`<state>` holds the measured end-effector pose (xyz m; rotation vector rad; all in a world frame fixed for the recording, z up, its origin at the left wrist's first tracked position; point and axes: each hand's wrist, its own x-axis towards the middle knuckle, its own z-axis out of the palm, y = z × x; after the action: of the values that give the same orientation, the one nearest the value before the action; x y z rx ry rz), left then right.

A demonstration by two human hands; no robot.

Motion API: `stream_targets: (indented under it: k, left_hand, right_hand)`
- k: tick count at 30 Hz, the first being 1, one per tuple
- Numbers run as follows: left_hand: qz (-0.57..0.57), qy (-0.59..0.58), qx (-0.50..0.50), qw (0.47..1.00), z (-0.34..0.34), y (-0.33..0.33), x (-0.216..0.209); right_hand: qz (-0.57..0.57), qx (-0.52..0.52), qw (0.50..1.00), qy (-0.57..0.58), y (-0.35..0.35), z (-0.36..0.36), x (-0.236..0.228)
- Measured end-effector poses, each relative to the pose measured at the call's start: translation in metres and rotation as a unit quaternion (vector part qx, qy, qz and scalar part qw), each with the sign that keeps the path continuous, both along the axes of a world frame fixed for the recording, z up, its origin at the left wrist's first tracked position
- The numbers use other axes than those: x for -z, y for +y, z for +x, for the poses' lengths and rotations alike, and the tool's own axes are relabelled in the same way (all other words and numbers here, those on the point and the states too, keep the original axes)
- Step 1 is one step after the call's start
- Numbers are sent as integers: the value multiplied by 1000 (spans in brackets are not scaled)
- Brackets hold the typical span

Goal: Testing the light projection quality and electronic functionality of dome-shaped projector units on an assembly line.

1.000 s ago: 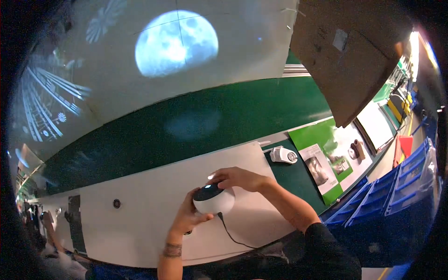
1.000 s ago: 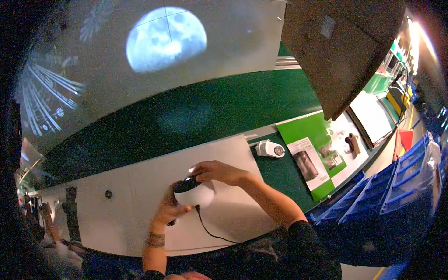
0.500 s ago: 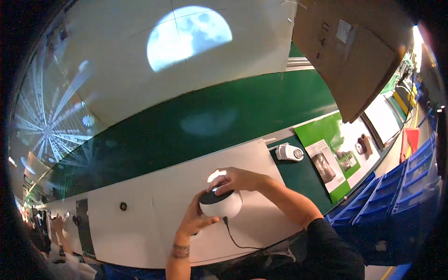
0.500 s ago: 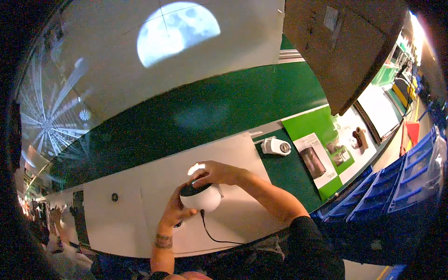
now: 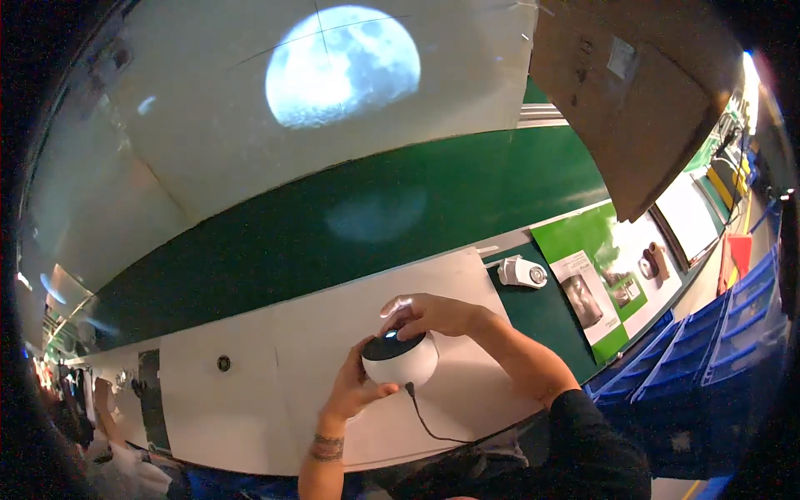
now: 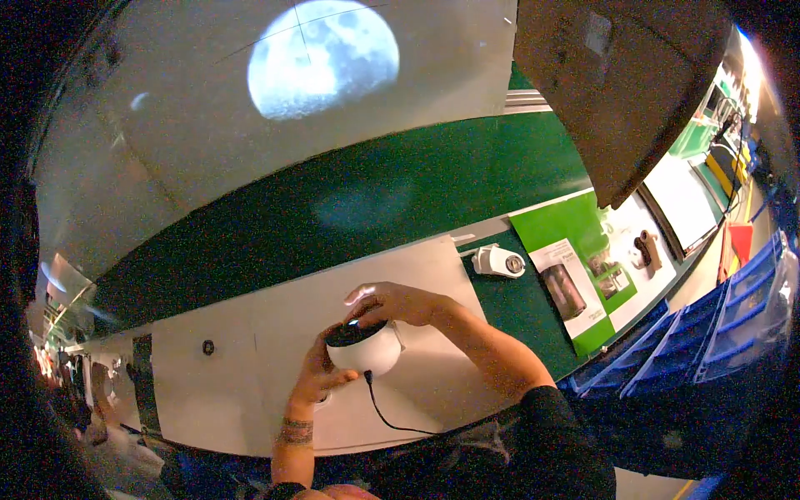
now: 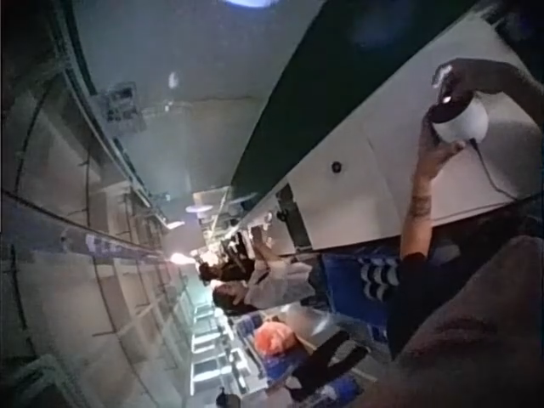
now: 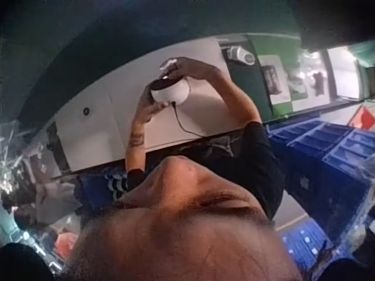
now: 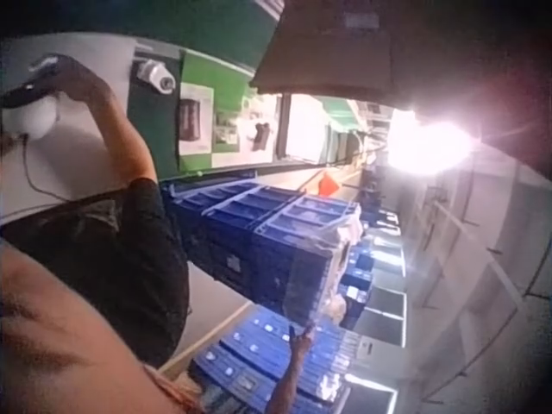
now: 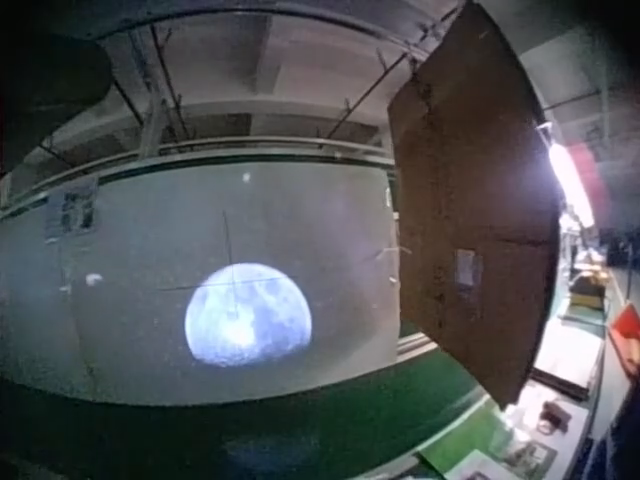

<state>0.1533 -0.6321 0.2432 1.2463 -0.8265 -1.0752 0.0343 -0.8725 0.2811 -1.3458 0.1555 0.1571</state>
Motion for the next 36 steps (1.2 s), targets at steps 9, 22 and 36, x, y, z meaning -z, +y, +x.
stream_targets:
  k: [9,22,36]
  left_hand:
    - [-11,-12,-10,1000,-5,0,-1]
    - [-13,-10,-10,1000,-5,0,7]
    - [-9,-15,-3,1000,-6,1,2]
  right_hand:
    - [-148,-12,989,-12,3,0,1]
    - [-29,-8,999,-15,0,1,9]
    - [-77,-20,996,-37,-5,2,20]
